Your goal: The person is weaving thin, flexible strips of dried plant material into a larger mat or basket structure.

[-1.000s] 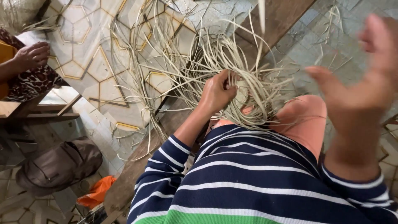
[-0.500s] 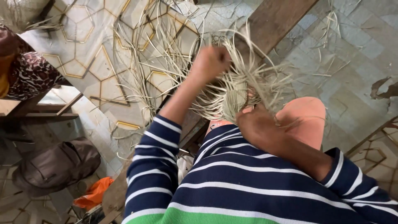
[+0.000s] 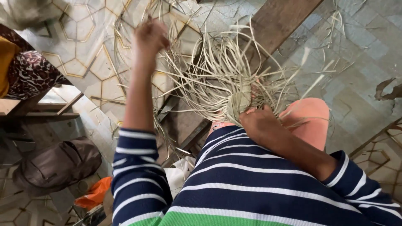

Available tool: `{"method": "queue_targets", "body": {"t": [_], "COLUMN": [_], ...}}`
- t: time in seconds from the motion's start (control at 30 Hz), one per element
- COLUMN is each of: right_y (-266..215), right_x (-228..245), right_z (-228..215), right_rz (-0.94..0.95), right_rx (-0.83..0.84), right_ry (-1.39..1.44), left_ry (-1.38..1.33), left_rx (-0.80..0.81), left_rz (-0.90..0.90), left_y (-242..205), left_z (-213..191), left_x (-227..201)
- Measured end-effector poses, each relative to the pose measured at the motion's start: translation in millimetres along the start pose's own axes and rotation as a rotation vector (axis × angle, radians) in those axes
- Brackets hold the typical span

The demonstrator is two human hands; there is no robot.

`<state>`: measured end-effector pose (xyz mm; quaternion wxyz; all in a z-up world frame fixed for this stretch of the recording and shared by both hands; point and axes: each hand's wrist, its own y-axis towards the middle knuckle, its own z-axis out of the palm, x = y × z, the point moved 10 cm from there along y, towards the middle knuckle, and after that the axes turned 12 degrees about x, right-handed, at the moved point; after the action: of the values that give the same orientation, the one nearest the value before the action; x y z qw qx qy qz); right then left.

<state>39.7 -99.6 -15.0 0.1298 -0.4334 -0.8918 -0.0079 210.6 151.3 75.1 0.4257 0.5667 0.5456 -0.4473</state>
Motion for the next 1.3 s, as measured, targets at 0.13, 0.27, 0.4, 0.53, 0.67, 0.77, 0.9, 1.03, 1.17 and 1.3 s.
{"method": "queue_targets", "body": {"t": [0.13, 0.27, 0.4, 0.53, 0.67, 0.77, 0.9, 1.03, 1.17, 1.3], "right_y": [3.1, 6.5, 3.1, 4.2, 7.4, 11.4, 13.8, 14.7, 18.6, 5.3], "right_x": [2.3, 4.8, -0.3, -17.4, -46.2, -50.8, -42.0, -37.0, -39.8, -76.0], "right_z": [1.6, -3.6, 2.6, 9.1, -11.2, -20.7, -40.4, -46.2, -53.5, -48.7], "right_rz": [-0.074, -0.065, -0.066, 0.069, 0.098, 0.052, 0.053, 0.04, 0.02, 0.09], "right_rx": [-0.027, 0.005, 0.04, 0.288, 0.081, 0.003, -0.025, -0.025, -0.012, -0.03], "right_ry": [-0.059, -0.066, -0.085, 0.091, 0.374, 0.388, 0.469, 0.495, 0.488, 0.365], "left_ry": [0.012, 0.125, 0.255, -0.031, -0.453, -0.48, -0.509, -0.375, 0.197, 0.738], "left_rx": [0.25, 0.428, 0.451, 0.417, 0.281, 0.153, 0.072, 0.124, 0.158, -0.075], "left_rz": [-0.17, 0.009, -0.097, -0.256, -0.256, -0.204, -0.109, -0.167, 0.002, -0.025], "left_y": [-69.6, -92.2, -94.4, -94.3, -77.7, -69.6, -73.4, -87.8, -88.3, -119.1], "left_z": [90.5, 152.6, 187.9, 203.2, 218.8, 212.7, 205.0, 184.2, 154.2, 51.3], "left_x": [7.6, 11.3, 59.5, 117.5, 128.6, 152.3, 128.0, 68.6, 57.6, 41.6]}}
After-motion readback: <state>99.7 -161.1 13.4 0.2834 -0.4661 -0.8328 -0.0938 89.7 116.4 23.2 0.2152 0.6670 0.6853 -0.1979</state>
